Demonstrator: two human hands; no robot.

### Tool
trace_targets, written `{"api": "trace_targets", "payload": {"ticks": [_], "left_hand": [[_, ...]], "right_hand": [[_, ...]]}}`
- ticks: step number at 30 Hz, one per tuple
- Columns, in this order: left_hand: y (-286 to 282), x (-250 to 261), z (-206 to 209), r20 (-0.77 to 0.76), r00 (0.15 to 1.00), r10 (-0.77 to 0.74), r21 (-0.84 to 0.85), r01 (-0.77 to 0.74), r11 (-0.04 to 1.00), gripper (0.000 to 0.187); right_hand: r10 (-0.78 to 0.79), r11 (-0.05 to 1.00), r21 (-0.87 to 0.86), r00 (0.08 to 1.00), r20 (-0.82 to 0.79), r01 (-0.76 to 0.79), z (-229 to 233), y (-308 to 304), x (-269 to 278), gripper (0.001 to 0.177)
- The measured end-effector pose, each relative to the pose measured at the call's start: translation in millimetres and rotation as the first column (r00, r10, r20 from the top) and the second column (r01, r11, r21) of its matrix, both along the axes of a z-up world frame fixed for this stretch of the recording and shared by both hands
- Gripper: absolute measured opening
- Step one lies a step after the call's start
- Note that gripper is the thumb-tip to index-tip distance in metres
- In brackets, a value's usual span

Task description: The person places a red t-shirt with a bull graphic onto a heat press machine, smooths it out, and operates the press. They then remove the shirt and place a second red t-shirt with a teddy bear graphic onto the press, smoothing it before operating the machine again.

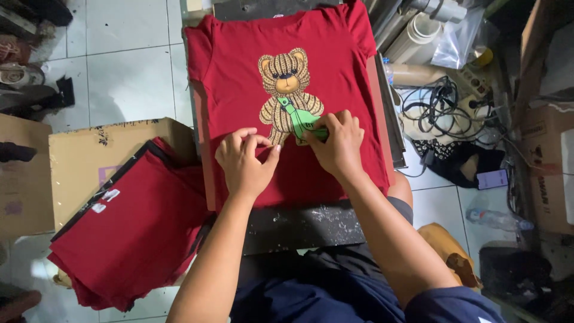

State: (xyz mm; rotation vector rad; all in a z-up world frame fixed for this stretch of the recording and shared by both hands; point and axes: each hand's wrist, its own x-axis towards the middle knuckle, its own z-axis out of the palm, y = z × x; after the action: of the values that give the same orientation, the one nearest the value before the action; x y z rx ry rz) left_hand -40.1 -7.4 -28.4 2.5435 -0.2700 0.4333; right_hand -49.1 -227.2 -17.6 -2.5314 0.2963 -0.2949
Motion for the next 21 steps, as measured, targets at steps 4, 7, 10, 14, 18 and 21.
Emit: {"api": "trace_targets", "payload": {"ticks": [4,7,10,14,18,21], "left_hand": [[0,-1,-4,0.015,1.0,0.013,0.003,-0.014,1.0,0.024],[-6,0,-3,0.031,0.999,0.009,0.009,-0.009,1.0,0.024],[-24,4,3,-0.034,0.997,0.072,0.003,-0.072,0.997,0.025],[-45,8,13,-0.146,0.989,0.016,-0.036,-0.021,0.999,0.029],[-43,7,11,-0.216,0.976,0.001,-0.048,-0.012,0.999,0.033],[-42,5,9,-0.141,0.99,-0.012,-0.002,0.012,1.0,0.036]], "right_hand": [[0.008,0.999,0.046,1.0,0.007,-0.008,-16,-9,1,0.025],[0.013,1.0,-0.015,0.998,0.059,-0.012,-7,-4,-4,0.037],[0.027,1.0,0.005,0.999,0.031,-0.027,-9,-5,-4,0.037],[0.066,0.997,0.047,0.998,-0.009,-0.066,-8,-8,-6,0.041],[0.069,0.996,0.053,0.997,-0.038,-0.067,-7,-10,-5,0.043],[0.081,0.992,0.105,0.996,-0.042,-0.076,-8,-12,-5,0.038]]}}
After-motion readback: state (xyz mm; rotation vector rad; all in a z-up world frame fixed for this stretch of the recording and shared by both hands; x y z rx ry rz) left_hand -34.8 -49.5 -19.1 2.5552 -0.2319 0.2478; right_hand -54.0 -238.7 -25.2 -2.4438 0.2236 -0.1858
